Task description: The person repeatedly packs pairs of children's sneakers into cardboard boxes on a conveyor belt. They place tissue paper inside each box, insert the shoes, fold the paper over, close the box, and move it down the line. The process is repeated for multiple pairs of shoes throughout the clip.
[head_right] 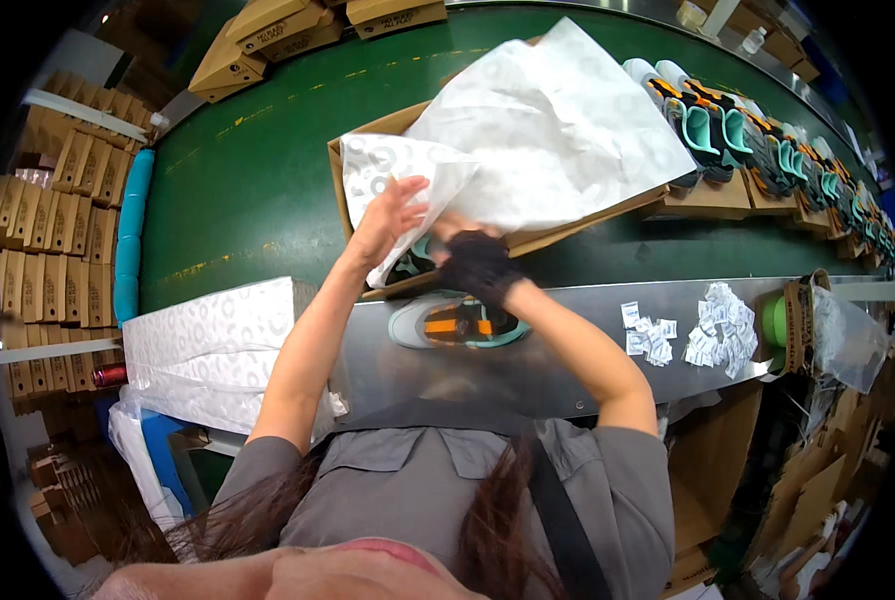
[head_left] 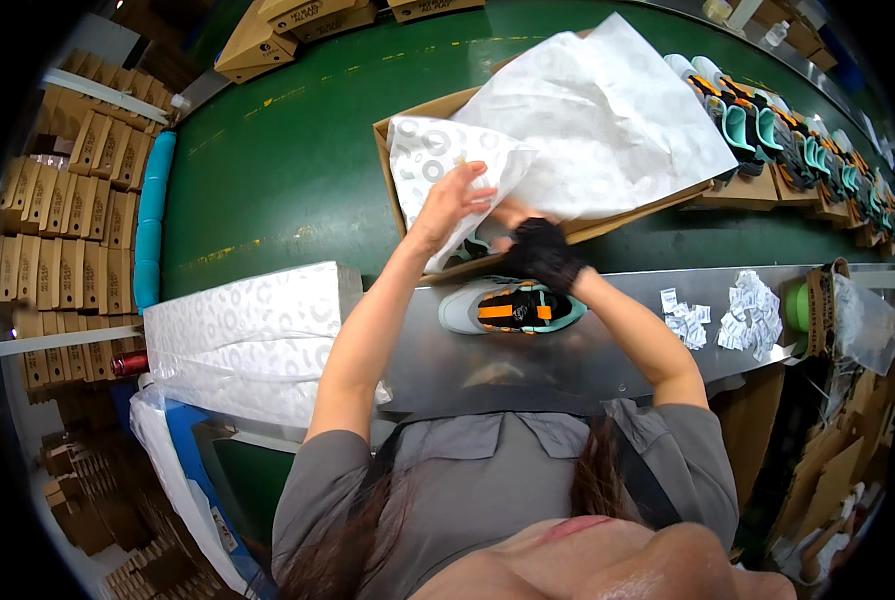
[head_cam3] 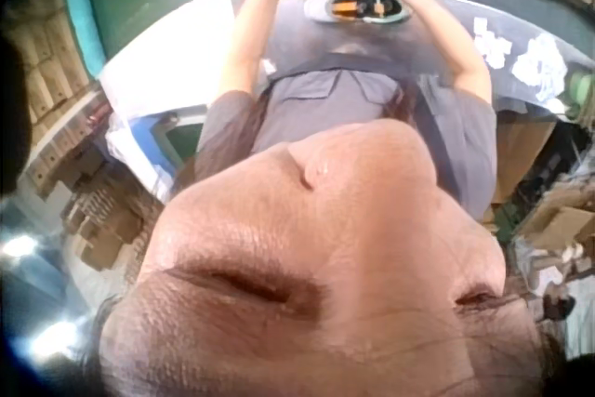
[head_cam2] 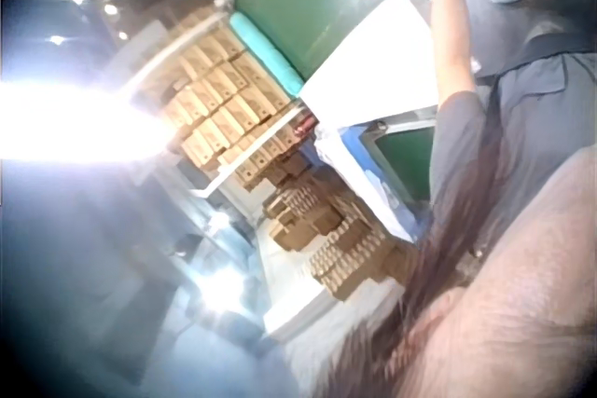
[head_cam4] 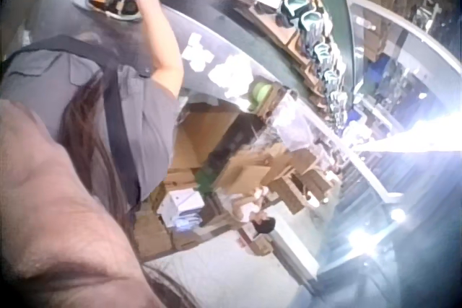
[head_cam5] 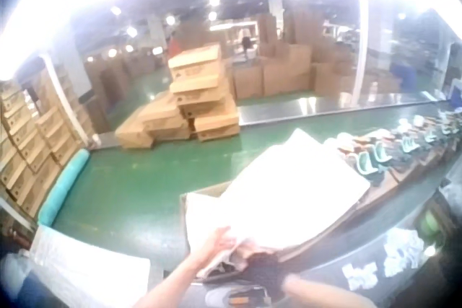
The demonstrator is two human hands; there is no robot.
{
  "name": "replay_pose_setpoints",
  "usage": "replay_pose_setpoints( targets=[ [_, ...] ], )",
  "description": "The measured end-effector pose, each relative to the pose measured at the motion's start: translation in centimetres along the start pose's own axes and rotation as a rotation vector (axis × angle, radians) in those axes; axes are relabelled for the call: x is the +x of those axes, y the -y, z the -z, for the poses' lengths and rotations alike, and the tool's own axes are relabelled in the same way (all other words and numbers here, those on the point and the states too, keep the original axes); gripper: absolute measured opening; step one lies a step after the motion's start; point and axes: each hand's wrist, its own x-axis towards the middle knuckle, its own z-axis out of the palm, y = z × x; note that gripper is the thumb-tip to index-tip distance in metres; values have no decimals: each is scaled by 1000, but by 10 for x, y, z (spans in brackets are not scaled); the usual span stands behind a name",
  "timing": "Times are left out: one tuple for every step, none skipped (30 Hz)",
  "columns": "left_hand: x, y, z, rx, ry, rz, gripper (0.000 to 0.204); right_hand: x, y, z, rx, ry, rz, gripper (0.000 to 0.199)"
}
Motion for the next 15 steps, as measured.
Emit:
replay_pose_setpoints(
  targets=[
    [10,12,20,200,0,-68,53,-12,0,16,-157,-183,-29,50],
    [17,27,35,401,-1,-131,54,-24,-4,33,-311,-366,-56,52],
    [16,35,29,805,-31,-267,55,-37,-26,42,-227,-450,-71,48],
    [14,43,18,1212,-67,-404,56,-45,-45,48,-139,-534,-81,44],
    [17,50,11,1618,-94,-546,57,-54,-46,59,-104,-584,-33,40],
    [19,57,15,1712,-86,-491,59,-63,-40,69,-56,-633,27,36],
    [21,68,20,1803,-76,-431,61,-72,-31,76,-136,-658,36,30],
    [23,77,26,1893,-67,-367,63,-81,-24,79,-215,-682,48,24],
    [27,75,22,1898,-71,-194,62,-93,-25,76,-115,-678,49,18],
    [25,73,17,1856,-162,-279,58,-107,-26,72,-34,-614,-37,13],
    [22,70,13,1811,-254,-360,55,-123,-33,62,45,-514,-158,15],
    [19,65,8,1762,-348,-444,52,-137,-44,48,119,-413,-277,17],
    [12,53,1,1515,-281,-369,48,-151,-55,28,276,-364,-381,21],
    [-1,38,-8,1269,-206,-295,44,-165,-65,5,434,-316,-493,25],
    [-17,31,-10,1028,-147,-217,40,-169,-70,-8,601,-255,-594,29]
  ],
)
